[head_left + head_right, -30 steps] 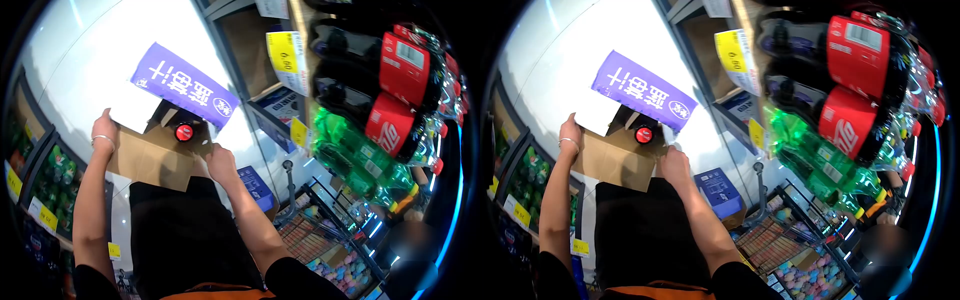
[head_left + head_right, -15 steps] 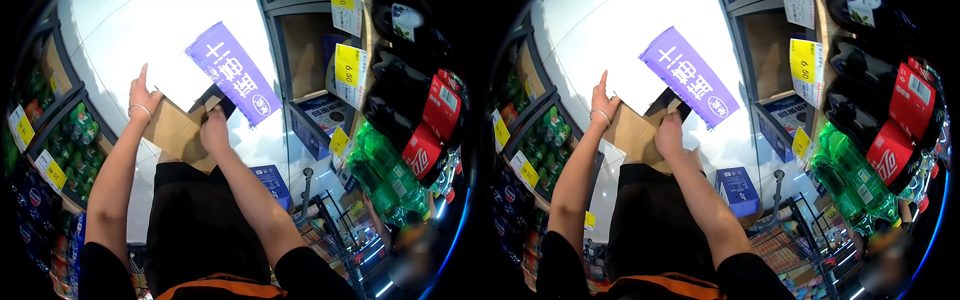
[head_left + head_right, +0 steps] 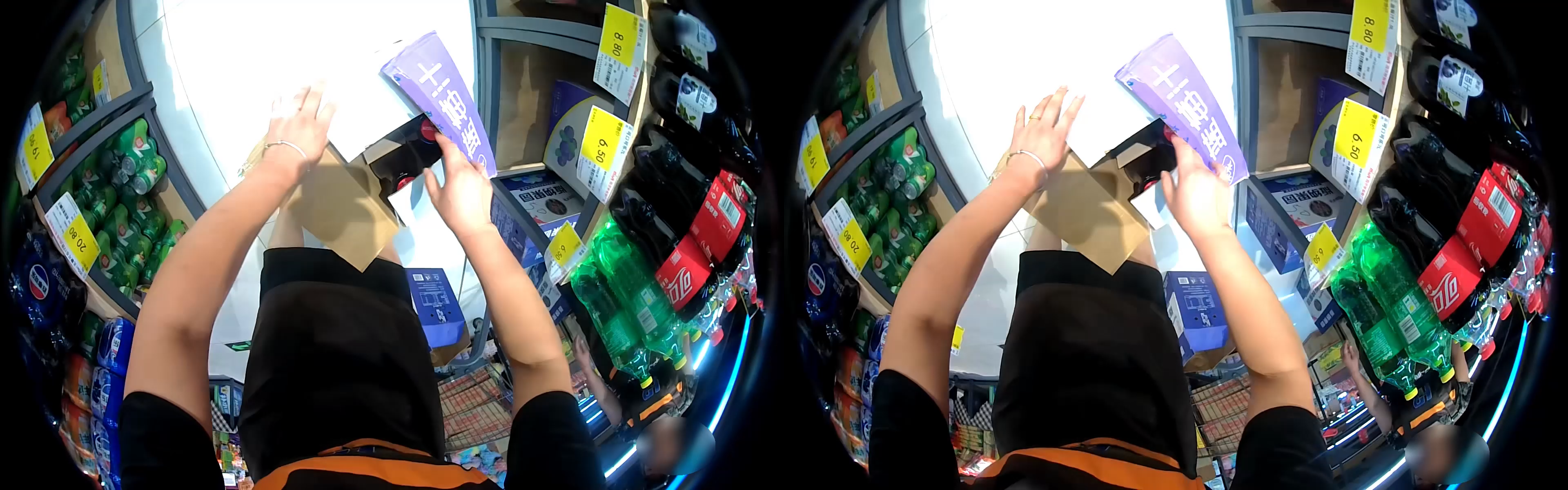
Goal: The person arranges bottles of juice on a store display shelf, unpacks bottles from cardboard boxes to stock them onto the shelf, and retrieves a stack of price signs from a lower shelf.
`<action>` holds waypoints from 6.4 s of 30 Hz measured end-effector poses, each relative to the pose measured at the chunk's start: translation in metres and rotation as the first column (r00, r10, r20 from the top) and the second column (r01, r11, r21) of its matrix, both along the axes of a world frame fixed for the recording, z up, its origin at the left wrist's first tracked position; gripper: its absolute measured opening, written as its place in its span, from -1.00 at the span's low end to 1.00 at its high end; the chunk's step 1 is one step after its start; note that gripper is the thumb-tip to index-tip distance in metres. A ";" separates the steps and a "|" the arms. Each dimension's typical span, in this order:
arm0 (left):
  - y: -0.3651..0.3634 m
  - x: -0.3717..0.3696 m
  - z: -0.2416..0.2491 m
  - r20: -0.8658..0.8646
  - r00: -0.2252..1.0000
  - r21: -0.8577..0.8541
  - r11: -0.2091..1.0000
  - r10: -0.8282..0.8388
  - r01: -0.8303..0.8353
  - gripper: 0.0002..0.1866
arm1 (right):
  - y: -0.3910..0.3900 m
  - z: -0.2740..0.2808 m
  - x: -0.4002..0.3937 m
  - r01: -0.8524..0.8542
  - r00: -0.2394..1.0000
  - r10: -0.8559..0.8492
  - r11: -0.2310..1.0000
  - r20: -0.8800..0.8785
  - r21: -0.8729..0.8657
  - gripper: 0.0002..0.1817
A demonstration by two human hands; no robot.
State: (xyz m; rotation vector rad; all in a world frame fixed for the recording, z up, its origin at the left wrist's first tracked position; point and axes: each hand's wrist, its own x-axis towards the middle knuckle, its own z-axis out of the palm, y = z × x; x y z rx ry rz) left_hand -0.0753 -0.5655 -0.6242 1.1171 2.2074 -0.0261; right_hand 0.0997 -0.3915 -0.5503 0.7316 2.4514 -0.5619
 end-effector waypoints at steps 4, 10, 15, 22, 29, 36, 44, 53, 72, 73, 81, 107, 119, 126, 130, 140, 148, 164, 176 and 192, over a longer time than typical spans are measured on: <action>0.022 0.019 0.023 0.060 0.979 -0.090 0.978 0.196 -0.190 -0.08 | -0.002 -0.030 0.002 0.193 0.980 -0.174 0.957 -0.101 0.217 -0.30; 0.057 0.028 0.022 0.069 0.975 -0.024 0.977 0.211 -0.210 -0.03 | -0.018 -0.060 -0.003 0.271 0.930 -0.337 0.898 0.146 0.347 0.24; 0.053 0.035 0.006 0.003 0.983 0.017 0.983 0.183 -0.183 0.05 | 0.029 -0.043 0.002 0.074 0.966 -0.107 0.987 0.237 0.142 0.12; 0.045 0.034 -0.013 -0.156 0.978 -0.090 0.984 0.140 -0.155 0.07 | 0.129 -0.009 -0.005 0.142 0.964 0.007 0.830 0.265 -0.539 -0.09; 0.006 -0.079 0.016 0.638 0.768 0.206 0.951 0.049 -0.232 -0.09 | 0.174 -0.037 0.016 0.364 0.930 -0.218 0.431 0.296 -0.826 -0.19; 0.020 -0.146 -0.028 0.156 0.828 0.271 0.783 0.538 -0.559 -0.49 | 0.089 -0.024 0.024 0.110 0.994 -0.110 0.925 0.022 -0.363 0.08; 0.023 -0.033 0.009 0.097 0.814 0.476 0.692 0.573 -0.543 -0.75 | -0.081 -0.028 -0.022 -0.150 0.989 0.150 0.983 -0.005 -0.108 -0.76; -0.034 0.071 0.043 0.461 0.780 0.233 0.791 0.422 -0.566 -0.37 | -0.061 -0.132 -0.026 -0.171 0.362 0.307 0.950 0.880 -0.261 -0.47; -0.060 0.092 0.030 0.590 -0.660 -0.773 0.089 0.465 -0.629 -0.36 | 0.020 0.140 0.021 0.789 0.612 -0.289 0.167 0.736 -0.591 -0.44; -0.053 0.089 0.041 0.596 -0.659 -0.770 0.095 0.459 -0.630 -0.36 | 0.020 0.156 0.033 0.820 0.514 -0.284 -0.113 0.809 -0.561 -0.37; -0.029 0.083 0.099 0.319 -0.910 -0.948 -0.109 -0.266 -0.300 -0.69 | -0.048 0.244 0.072 0.534 0.837 -0.397 0.446 0.376 -0.718 -0.18; -0.037 0.088 0.193 0.667 -0.693 -0.711 0.042 -0.273 -0.702 -0.59 | -0.100 0.309 0.129 0.702 0.333 -0.936 0.324 -0.111 -0.634 -0.47; -0.017 0.116 0.184 0.640 -0.754 -0.752 -0.320 -0.148 -0.576 -0.34 | -0.110 0.306 0.023 0.399 0.785 -0.405 0.910 -0.469 -0.118 -0.44; 0.005 0.079 0.202 0.621 -0.782 -0.781 -0.124 -0.058 -0.612 -0.56 | -0.090 0.330 0.004 0.302 0.840 -0.304 0.950 -0.450 -0.077 -0.49; -0.018 0.050 0.191 0.492 -0.862 -0.867 0.024 -0.120 -0.498 -0.43 | -0.075 0.370 0.010 0.226 0.832 -0.255 0.967 -0.493 -0.119 -0.49; -0.004 0.000 0.350 0.664 -0.730 -0.599 0.466 -0.166 -0.651 -0.36 | -0.021 0.515 -0.003 0.161 0.709 -0.300 0.950 -0.638 -0.267 -0.46; 0.131 0.010 0.463 0.737 -0.591 -0.145 0.777 -0.328 -0.612 -0.18 | 0.117 0.664 0.038 0.397 0.410 -0.451 0.871 -0.793 -0.290 -0.40; 0.053 0.177 0.291 0.666 0.133 -0.379 0.486 0.734 -0.787 -0.66 | 0.532 0.536 0.010 0.519 0.667 -0.077 0.762 -0.741 0.388 -0.47; 0.057 0.202 0.273 0.609 0.047 -0.452 0.395 0.792 -0.800 -0.75 | 0.570 0.397 -0.050 0.582 0.727 -0.353 0.772 -0.589 0.255 -0.38; 0.003 0.221 0.232 0.732 -0.400 -0.552 0.137 0.551 -0.822 -0.76 | 0.555 0.356 -0.095 0.706 0.691 -0.507 0.626 -0.516 0.330 -0.31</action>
